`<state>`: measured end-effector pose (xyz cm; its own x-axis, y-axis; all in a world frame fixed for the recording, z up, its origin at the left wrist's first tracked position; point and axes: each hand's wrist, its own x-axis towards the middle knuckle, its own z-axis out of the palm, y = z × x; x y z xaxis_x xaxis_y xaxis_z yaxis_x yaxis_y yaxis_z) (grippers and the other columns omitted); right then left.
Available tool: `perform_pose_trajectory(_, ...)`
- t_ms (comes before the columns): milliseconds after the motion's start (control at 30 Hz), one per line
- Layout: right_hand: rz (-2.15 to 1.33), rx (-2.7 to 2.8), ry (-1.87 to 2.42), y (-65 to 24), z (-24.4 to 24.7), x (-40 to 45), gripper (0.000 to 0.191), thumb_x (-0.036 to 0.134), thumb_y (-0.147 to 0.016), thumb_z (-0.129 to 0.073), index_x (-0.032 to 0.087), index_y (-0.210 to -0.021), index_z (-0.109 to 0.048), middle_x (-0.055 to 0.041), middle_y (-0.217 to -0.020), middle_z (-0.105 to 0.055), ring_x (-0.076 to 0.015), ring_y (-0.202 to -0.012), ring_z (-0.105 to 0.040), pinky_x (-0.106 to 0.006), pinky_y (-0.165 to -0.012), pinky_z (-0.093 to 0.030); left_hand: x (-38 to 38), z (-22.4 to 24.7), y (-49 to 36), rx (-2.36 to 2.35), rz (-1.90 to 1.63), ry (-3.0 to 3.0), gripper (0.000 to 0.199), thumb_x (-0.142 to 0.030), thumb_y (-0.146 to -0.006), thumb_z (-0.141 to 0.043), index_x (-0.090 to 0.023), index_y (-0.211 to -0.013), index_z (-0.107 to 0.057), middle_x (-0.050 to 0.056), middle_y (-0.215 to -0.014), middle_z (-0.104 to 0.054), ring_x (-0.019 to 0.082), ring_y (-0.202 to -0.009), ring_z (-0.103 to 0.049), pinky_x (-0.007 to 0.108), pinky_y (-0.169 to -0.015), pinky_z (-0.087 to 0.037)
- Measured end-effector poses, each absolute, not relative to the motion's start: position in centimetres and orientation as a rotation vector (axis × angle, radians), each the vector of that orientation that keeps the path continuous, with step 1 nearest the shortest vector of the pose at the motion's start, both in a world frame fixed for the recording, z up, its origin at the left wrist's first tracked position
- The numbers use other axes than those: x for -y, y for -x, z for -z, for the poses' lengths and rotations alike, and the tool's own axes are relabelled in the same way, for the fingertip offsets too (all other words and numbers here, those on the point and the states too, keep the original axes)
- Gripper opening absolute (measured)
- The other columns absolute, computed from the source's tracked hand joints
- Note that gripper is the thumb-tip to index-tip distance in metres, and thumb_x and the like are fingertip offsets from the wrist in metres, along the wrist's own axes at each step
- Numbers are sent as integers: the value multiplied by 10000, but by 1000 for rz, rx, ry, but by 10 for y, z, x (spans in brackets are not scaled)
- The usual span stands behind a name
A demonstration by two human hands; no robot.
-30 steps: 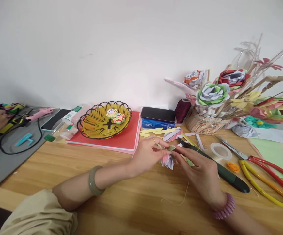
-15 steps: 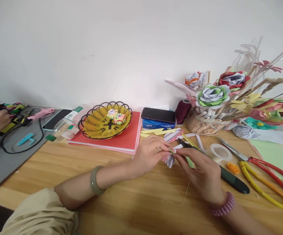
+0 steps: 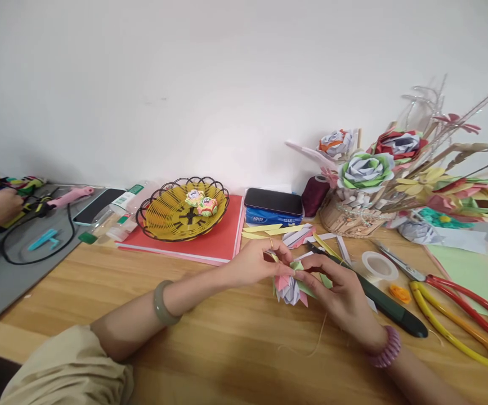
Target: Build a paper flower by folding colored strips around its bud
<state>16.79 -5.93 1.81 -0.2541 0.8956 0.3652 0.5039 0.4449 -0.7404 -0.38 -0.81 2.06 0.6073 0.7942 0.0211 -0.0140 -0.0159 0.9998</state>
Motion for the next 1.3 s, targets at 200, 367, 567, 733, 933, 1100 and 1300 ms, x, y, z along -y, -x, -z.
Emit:
perform_pose_trajectory(200,-1007,1756,1202,-167,-22,57,183,377,-800,-559,196,-788,-578,-20,-744,-624,-162,-681,-594,-275,-623,-484,6,-18,5,-706,-695,-1365,306,-316,-542,-751,-120,-667,-553,-22,-659,-538,58,-554,-476,198,-556,-392)
perform_pose_trajectory(367,-1270,1654,1172,-167,-21,57,234,412,-787,-569,180,-773,-553,-24,-746,-597,-156,-692,-573,-283,-637,-477,6,-22,8,-762,-546,-1281,339,-332,-507,-766,-120,-669,-558,-10,-647,-566,83,-565,-512,221,-561,-406)
perform_pose_trajectory(567,-1223,1680,1201,-166,-18,57,220,401,-802,-555,186,-758,-534,-9,-748,-570,-146,-701,-543,-267,-638,-451,4,-27,9,-819,-520,-1300,283,-271,-505,-764,-117,-633,-565,-22,-619,-568,71,-567,-499,203,-558,-386)
perform_pose_trajectory(733,-1309,1627,1194,-165,-19,56,246,424,-799,-547,185,-748,-514,-22,-754,-591,-161,-712,-571,-286,-645,-467,4,-29,9,-698,-457,-1239,267,-306,-550,-743,-115,-641,-581,-16,-536,-588,83,-513,-519,219,-541,-392)
perform_pose_trajectory(933,-1316,1586,1203,-165,-18,55,267,439,-769,-587,177,-758,-542,-22,-757,-602,-158,-709,-582,-293,-662,-484,3,-24,8,-753,-507,-1142,254,-244,-480,-775,-106,-612,-608,-18,-529,-594,74,-495,-514,213,-515,-373)
perform_pose_trajectory(1100,-1343,1570,1212,-167,-16,54,252,411,-752,-617,166,-780,-567,-35,-787,-619,-162,-733,-587,-301,-686,-486,2,-20,7,-792,-550,-1099,241,-206,-447,-779,-102,-599,-623,-19,-547,-603,65,-495,-516,199,-507,-377)
perform_pose_trajectory(1300,-1282,1550,1232,-166,-14,54,230,388,-740,-637,165,-741,-584,-20,-743,-613,-147,-697,-578,-275,-654,-477,2,-18,6,-818,-568,-1096,232,-204,-455,-777,-100,-595,-623,-23,-513,-599,57,-457,-510,190,-467,-369)
